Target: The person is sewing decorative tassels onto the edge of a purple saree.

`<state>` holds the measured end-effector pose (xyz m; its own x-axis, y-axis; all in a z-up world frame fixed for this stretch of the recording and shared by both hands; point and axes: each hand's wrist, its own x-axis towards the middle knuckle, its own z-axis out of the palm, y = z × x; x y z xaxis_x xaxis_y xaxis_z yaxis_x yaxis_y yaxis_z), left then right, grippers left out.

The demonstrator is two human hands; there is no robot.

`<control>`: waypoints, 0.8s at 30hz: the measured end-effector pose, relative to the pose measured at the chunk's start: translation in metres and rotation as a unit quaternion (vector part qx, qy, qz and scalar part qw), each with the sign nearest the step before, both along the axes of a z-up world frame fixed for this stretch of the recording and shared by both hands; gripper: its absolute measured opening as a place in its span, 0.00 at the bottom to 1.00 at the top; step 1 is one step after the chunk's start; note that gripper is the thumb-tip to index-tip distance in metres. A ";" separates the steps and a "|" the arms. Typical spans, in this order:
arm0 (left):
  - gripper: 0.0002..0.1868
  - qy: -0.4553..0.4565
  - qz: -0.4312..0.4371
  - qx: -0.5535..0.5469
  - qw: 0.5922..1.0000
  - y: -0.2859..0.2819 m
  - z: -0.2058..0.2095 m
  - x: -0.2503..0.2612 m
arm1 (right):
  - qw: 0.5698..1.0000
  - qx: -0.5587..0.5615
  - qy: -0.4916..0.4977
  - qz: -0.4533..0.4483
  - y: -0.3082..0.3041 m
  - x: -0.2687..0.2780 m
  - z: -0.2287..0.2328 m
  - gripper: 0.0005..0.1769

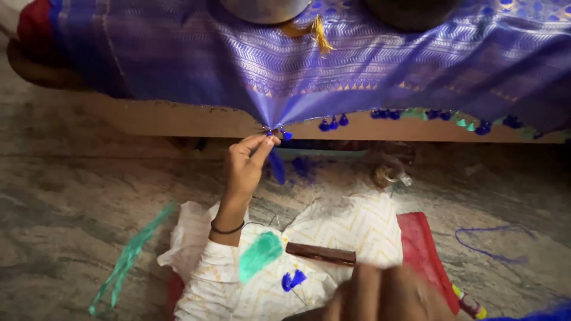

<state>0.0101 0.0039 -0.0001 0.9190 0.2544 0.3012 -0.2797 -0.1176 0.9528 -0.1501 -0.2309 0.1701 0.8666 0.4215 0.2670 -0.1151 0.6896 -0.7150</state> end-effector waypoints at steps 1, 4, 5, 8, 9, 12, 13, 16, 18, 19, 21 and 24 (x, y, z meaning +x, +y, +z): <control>0.09 0.002 -0.001 -0.001 1.000 0.002 -0.002 -0.001 | 1.000 0.021 0.013 0.019 -0.001 0.015 -0.009 0.09; 0.10 0.018 -0.002 0.003 1.000 0.003 0.002 -0.001 | 0.993 0.080 0.053 0.074 -0.008 0.036 -0.029 0.09; 0.10 0.019 -0.004 0.002 1.000 0.002 0.001 -0.001 | 0.993 0.080 0.054 0.072 -0.018 0.052 -0.044 0.09; 0.10 0.001 -0.004 0.015 1.000 0.001 -0.001 0.001 | 0.973 0.124 -0.102 0.165 -0.047 0.089 -0.075 0.05; 0.10 0.000 -0.008 0.002 1.000 0.001 -0.003 0.002 | 0.979 0.108 -0.101 0.139 -0.054 0.094 -0.076 0.05; 0.09 0.000 -0.008 0.001 1.000 0.001 -0.001 0.001 | 0.989 0.089 -0.086 0.084 -0.073 0.098 -0.075 0.06; 0.10 -0.002 -0.005 0.014 1.000 0.002 0.000 0.000 | 0.992 0.088 -0.075 0.057 -0.077 0.099 -0.074 0.07; 0.10 0.006 0.014 0.033 0.999 0.001 0.000 -0.001 | 0.997 0.060 -0.049 0.031 -0.086 0.096 -0.067 0.08; 0.10 -0.002 0.004 0.012 1.000 -0.001 -0.002 -0.001 | 0.997 0.044 -0.060 0.013 -0.084 0.093 -0.058 0.07; 0.10 -0.011 -0.007 -0.008 1.000 0.000 -0.002 -0.001 | 0.997 0.030 -0.073 -0.007 -0.081 0.093 -0.053 0.07; 0.10 -0.026 -0.006 -0.015 1.000 -0.003 -0.003 0.000 | 0.997 0.025 -0.075 -0.013 -0.080 0.095 -0.052 0.05; 0.09 -0.042 0.005 -0.004 0.999 -0.007 0.003 -0.004 | 0.998 0.053 -0.046 0.000 -0.089 0.099 -0.063 0.05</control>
